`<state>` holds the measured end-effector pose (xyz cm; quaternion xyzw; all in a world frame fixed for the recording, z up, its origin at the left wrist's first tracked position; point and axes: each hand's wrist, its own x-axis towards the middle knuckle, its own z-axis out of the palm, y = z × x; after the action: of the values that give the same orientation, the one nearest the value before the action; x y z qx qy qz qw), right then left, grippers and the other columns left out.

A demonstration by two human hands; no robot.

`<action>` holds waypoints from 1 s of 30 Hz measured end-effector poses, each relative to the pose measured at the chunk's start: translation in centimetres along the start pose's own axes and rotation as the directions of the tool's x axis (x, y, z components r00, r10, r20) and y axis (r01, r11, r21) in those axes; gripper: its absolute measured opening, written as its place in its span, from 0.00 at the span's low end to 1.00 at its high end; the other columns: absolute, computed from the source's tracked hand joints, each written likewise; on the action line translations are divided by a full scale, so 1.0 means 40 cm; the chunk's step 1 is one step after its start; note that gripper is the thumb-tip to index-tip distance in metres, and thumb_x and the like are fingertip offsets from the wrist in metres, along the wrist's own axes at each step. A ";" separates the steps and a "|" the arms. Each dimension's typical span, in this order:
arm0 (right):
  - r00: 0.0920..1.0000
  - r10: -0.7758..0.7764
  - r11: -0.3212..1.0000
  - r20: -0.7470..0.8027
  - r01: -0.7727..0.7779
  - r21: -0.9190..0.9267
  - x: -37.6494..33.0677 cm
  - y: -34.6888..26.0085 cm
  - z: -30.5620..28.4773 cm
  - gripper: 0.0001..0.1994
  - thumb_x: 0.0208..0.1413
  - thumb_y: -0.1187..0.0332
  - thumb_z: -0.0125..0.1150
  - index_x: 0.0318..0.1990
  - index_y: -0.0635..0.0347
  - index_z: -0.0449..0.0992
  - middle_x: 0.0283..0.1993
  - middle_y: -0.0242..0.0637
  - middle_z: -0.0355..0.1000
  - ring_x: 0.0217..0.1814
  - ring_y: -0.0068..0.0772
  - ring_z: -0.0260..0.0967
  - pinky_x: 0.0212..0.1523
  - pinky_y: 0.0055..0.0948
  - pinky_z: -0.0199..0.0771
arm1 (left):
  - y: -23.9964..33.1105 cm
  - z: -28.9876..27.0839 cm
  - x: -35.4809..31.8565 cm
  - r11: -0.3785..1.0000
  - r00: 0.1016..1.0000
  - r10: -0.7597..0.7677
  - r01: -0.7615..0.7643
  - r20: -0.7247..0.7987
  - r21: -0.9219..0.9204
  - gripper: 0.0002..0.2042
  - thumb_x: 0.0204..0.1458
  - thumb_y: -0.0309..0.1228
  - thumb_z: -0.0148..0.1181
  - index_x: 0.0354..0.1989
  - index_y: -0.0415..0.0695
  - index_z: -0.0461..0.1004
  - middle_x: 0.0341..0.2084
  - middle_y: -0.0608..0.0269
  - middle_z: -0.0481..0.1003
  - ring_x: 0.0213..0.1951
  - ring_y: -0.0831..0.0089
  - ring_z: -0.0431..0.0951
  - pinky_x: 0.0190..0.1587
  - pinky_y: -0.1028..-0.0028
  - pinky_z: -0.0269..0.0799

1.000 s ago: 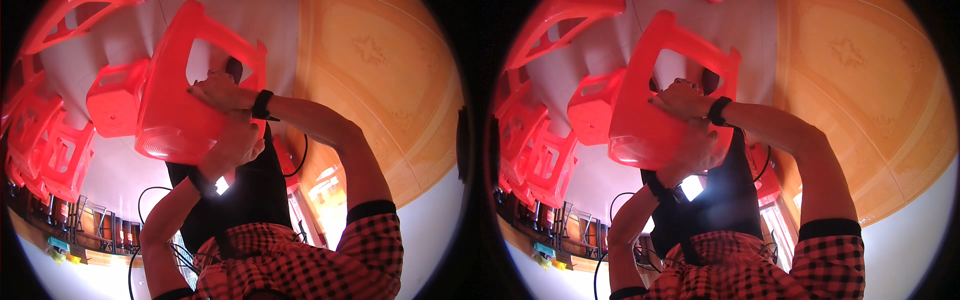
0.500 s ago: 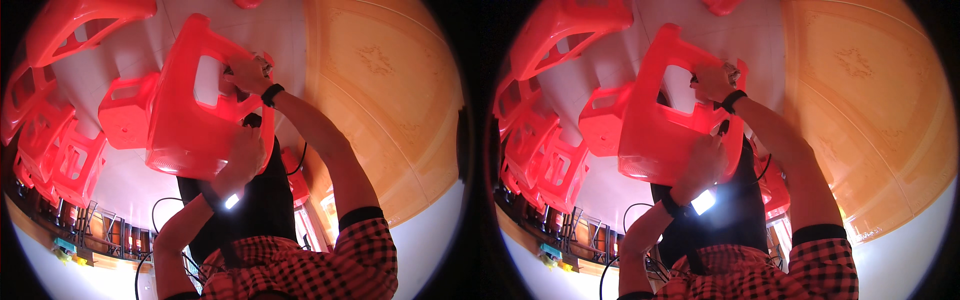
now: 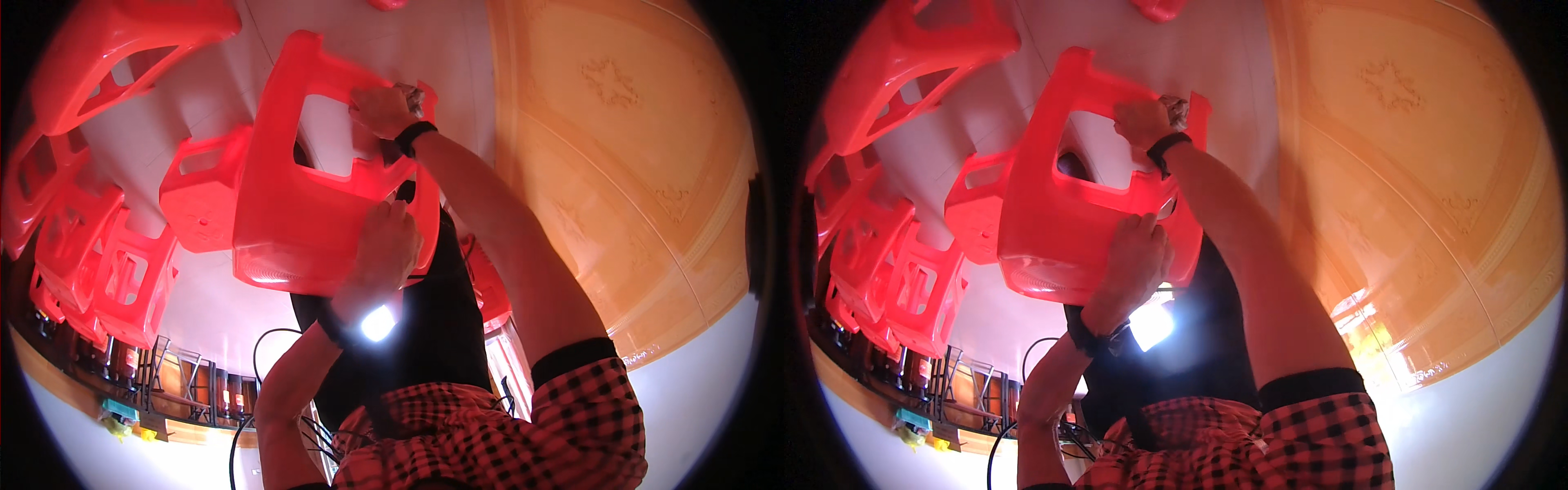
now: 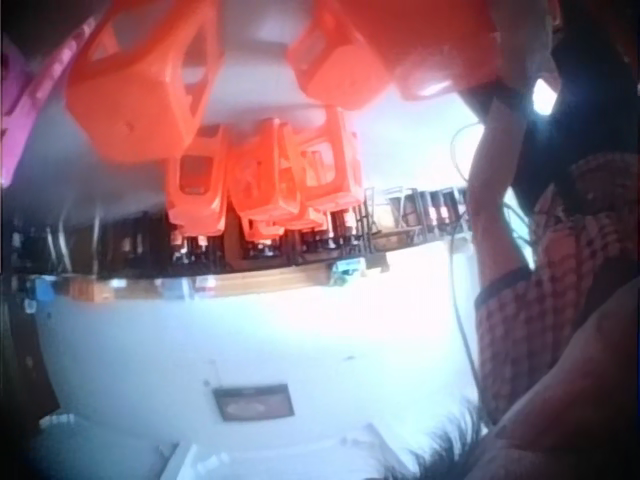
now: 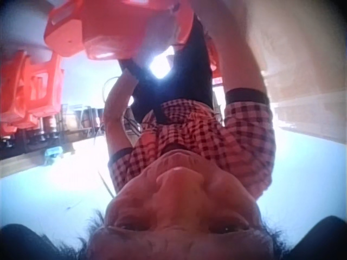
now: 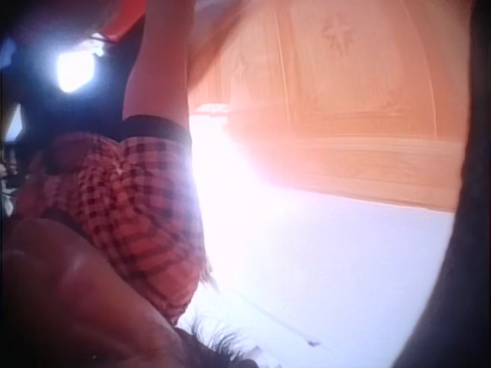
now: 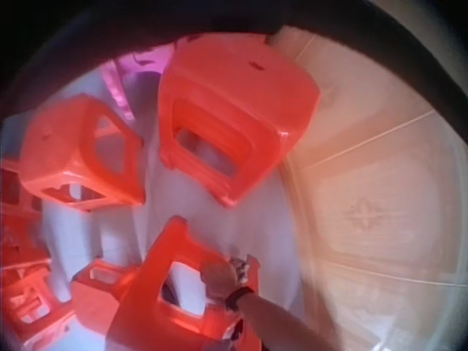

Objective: The person moves plastic stools across the floor and then wipes the top and interior of a stool with a cloth.

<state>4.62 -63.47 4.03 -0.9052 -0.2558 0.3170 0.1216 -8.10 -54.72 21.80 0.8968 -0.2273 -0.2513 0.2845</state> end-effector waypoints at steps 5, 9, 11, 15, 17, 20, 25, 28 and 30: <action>0.970 0.033 0.963 0.239 -0.095 0.250 0.026 0.015 -0.073 0.15 0.45 0.53 0.55 0.31 0.54 0.73 0.30 0.38 0.72 0.38 0.39 0.70 0.37 0.38 0.69 | -0.013 -0.029 -0.030 0.996 0.993 -0.077 0.071 -0.094 -0.062 0.04 0.39 0.26 0.53 0.18 0.42 0.67 0.23 0.59 0.64 0.30 0.66 0.64 0.33 0.69 0.60; 0.968 0.244 0.903 0.063 -0.251 0.350 -0.016 0.193 -0.005 0.15 0.47 0.55 0.51 0.35 0.54 0.75 0.35 0.41 0.73 0.41 0.43 0.70 0.42 0.37 0.69 | -0.002 0.004 -0.017 1.000 1.000 0.002 -0.002 0.003 -0.012 0.05 0.40 0.26 0.54 0.22 0.40 0.65 0.25 0.57 0.63 0.31 0.64 0.65 0.33 0.68 0.61; 0.945 0.301 0.861 0.130 -0.327 0.389 -0.048 0.235 -0.019 0.15 0.48 0.56 0.49 0.36 0.53 0.75 0.36 0.42 0.73 0.41 0.41 0.71 0.43 0.37 0.69 | -0.001 0.009 -0.026 0.987 0.984 -0.110 0.092 -0.139 -0.130 0.05 0.40 0.26 0.53 0.22 0.40 0.65 0.26 0.56 0.63 0.31 0.63 0.65 0.34 0.68 0.62; 0.981 0.187 0.878 0.047 -0.188 0.440 -0.137 0.241 -0.056 0.12 0.51 0.66 0.46 0.40 0.56 0.73 0.33 0.40 0.73 0.35 0.38 0.71 0.38 0.31 0.69 | -0.021 -0.007 -0.002 0.994 0.989 -0.051 0.037 -0.142 -0.099 0.05 0.41 0.27 0.53 0.24 0.40 0.66 0.26 0.56 0.63 0.32 0.62 0.65 0.37 0.66 0.62; 0.993 0.092 0.805 0.075 -0.119 0.582 -0.168 0.179 -0.086 0.12 0.51 0.69 0.45 0.41 0.56 0.73 0.32 0.40 0.72 0.33 0.34 0.70 0.36 0.27 0.69 | -0.034 -0.007 0.001 0.994 0.992 -0.037 0.024 -0.118 -0.105 0.05 0.41 0.27 0.54 0.25 0.40 0.66 0.26 0.55 0.64 0.33 0.62 0.65 0.39 0.66 0.61; 0.935 0.018 0.762 0.353 -0.241 0.600 -0.196 0.057 -0.187 0.09 0.51 0.69 0.50 0.38 0.52 0.74 0.29 0.42 0.72 0.32 0.37 0.71 0.34 0.30 0.71 | -0.036 0.016 0.007 0.998 0.983 -0.043 0.034 -0.180 -0.054 0.06 0.41 0.28 0.54 0.26 0.39 0.67 0.27 0.55 0.64 0.34 0.62 0.66 0.40 0.67 0.61; 0.980 -0.156 0.881 0.121 0.083 0.465 -0.269 -0.019 -0.211 0.08 0.51 0.64 0.51 0.36 0.52 0.74 0.27 0.42 0.71 0.30 0.42 0.71 0.32 0.36 0.70 | -0.082 0.024 -0.056 0.983 0.942 0.077 -0.126 -0.327 -0.130 0.15 0.41 0.31 0.56 0.37 0.37 0.69 0.38 0.50 0.66 0.46 0.55 0.65 0.49 0.58 0.60; 0.997 -0.070 0.957 0.017 0.062 0.282 -0.285 0.007 -0.220 0.10 0.50 0.61 0.51 0.35 0.52 0.75 0.30 0.44 0.72 0.32 0.44 0.70 0.32 0.38 0.70 | -0.143 -0.067 -0.088 0.947 0.892 0.139 0.008 -0.429 0.322 0.17 0.46 0.33 0.55 0.42 0.37 0.67 0.44 0.47 0.65 0.49 0.48 0.62 0.51 0.52 0.58; 0.998 -0.045 0.966 -0.040 0.054 0.252 -0.265 0.008 -0.219 0.11 0.49 0.60 0.51 0.36 0.52 0.75 0.32 0.44 0.71 0.32 0.45 0.70 0.33 0.39 0.70 | -0.241 -0.061 -0.101 0.957 0.699 -0.258 0.280 -0.667 -0.078 0.21 0.51 0.35 0.49 0.52 0.39 0.61 0.46 0.44 0.61 0.46 0.46 0.62 0.44 0.51 0.61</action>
<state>3.24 -69.97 16.06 -0.8808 -0.2336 0.3286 0.2482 -7.23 -44.44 18.82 0.9542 0.0200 0.0529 0.2939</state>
